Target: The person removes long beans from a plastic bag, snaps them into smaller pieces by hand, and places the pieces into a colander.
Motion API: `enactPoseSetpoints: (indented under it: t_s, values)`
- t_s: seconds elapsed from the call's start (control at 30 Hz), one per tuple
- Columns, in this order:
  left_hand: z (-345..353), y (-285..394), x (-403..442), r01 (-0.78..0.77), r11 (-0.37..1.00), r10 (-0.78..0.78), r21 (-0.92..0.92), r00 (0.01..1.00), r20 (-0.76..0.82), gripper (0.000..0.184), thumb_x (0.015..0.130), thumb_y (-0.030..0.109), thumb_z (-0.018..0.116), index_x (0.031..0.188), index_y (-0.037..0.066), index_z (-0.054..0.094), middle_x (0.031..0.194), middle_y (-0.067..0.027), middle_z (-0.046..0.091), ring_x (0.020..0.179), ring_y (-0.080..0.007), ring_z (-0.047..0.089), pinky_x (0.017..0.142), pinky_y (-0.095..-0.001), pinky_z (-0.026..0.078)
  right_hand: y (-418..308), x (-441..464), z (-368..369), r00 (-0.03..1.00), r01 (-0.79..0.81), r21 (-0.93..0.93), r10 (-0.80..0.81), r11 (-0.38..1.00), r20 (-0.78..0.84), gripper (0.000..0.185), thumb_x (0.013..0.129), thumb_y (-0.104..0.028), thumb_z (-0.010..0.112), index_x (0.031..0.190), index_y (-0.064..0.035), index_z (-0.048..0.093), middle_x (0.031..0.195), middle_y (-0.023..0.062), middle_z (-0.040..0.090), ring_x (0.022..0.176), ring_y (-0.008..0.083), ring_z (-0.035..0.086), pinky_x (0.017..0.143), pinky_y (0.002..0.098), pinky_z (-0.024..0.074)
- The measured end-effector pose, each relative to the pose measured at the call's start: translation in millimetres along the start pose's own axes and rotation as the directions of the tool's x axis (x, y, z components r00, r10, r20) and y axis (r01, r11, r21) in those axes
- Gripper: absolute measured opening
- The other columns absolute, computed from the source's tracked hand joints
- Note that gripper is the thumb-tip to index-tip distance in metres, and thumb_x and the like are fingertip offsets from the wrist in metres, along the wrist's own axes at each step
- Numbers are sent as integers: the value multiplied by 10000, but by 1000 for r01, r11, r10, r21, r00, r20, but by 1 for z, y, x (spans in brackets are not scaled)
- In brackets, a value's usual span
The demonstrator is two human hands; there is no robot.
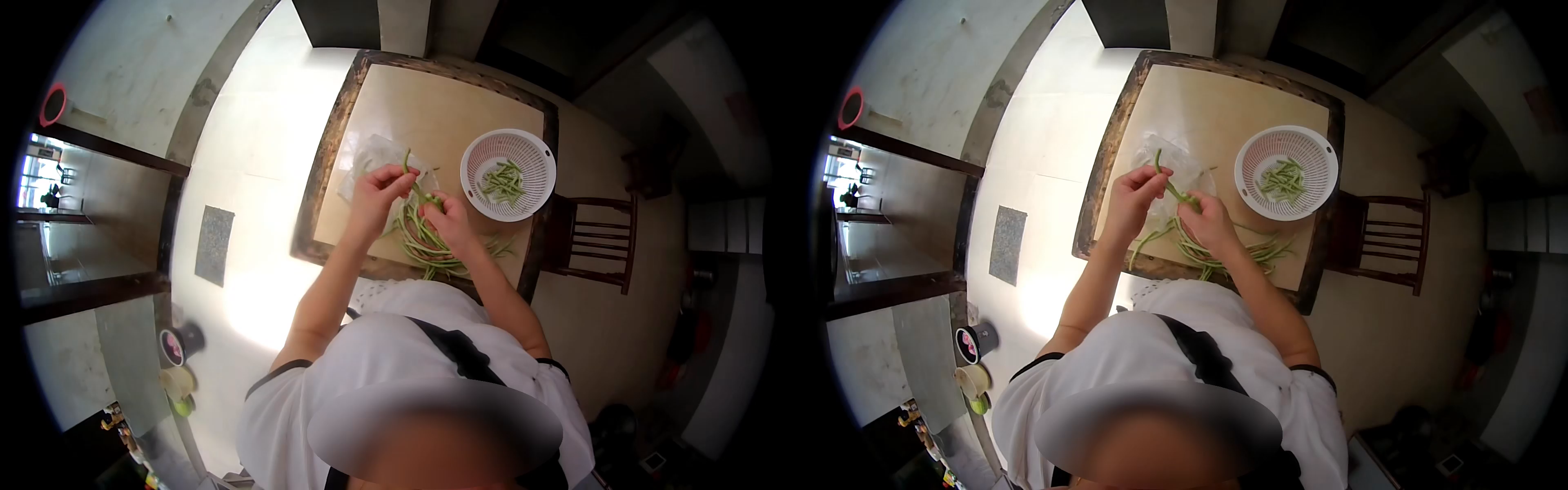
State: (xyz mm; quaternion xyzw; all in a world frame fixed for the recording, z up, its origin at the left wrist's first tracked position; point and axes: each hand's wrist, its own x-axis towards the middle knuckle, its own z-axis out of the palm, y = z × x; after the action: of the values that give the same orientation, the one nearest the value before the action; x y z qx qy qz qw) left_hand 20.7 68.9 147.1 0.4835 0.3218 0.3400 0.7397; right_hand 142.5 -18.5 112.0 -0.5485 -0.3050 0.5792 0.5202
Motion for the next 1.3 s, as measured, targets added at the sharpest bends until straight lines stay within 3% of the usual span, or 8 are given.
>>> enactPoseSetpoints:
  t_s: [0.1,0.17,0.4,0.47,0.7,0.93,1.1,1.3]
  values:
    - [9,-9,-11,-218,951,221,221,975,9,87,774,44,545,811,-24,585,687,7,521,605,-57,457,575,-168,361,38,22,-20,967,144,-177,-176,974,-184,168,804,-183,494,712,-42,504,551,-32,428,479,52,400,418,203,294]
    - [12,8,-16,-191,976,195,108,980,-30,75,775,37,542,803,-23,576,688,0,522,604,-63,466,573,-175,366,48,26,-37,926,-146,251,222,957,-306,156,805,-197,487,738,-57,487,551,-25,427,492,74,425,431,220,323]
    - [-1,-7,-9,130,990,-117,-57,974,192,125,762,20,548,886,11,557,758,-10,563,669,-68,515,624,-184,415,-15,-3,-10,969,-104,531,206,841,-136,124,834,-186,483,835,-66,455,632,-12,452,488,73,416,433,199,327]
    - [4,-11,-9,132,990,-119,-56,975,185,123,756,19,557,880,14,559,759,-10,567,681,-69,521,631,-187,419,-20,-3,-8,976,54,230,-99,972,192,116,840,-176,490,853,-65,458,637,-11,454,490,64,413,423,189,315]
    - [0,-11,-10,-7,994,-9,107,988,153,87,757,39,578,833,-2,567,732,-37,580,634,-80,544,591,-190,440,-12,-6,-16,994,17,-69,-9,997,111,119,822,-146,507,862,-35,522,565,20,479,500,79,436,440,212,339]
    - [-2,-22,-9,-3,954,-63,300,975,212,75,782,65,560,823,3,546,742,-27,572,648,-77,540,589,-181,443,-2,-15,2,859,445,-472,-512,762,-16,133,785,-111,527,889,-30,508,628,123,494,559,165,497,507,286,386]
    - [5,-51,-10,408,544,-363,-734,902,233,83,810,71,524,884,32,525,813,-33,552,750,-108,555,635,-183,464,10,-11,6,802,422,-475,-562,772,-202,124,827,-159,489,828,-35,472,618,79,474,513,146,459,483,266,375]
    - [-13,-48,-6,322,862,-356,-392,934,-17,132,809,92,529,937,63,514,811,-25,559,759,-116,558,676,-195,458,13,9,-36,911,21,710,279,704,-303,109,847,-189,480,816,-86,460,633,-20,439,510,65,410,432,197,336]
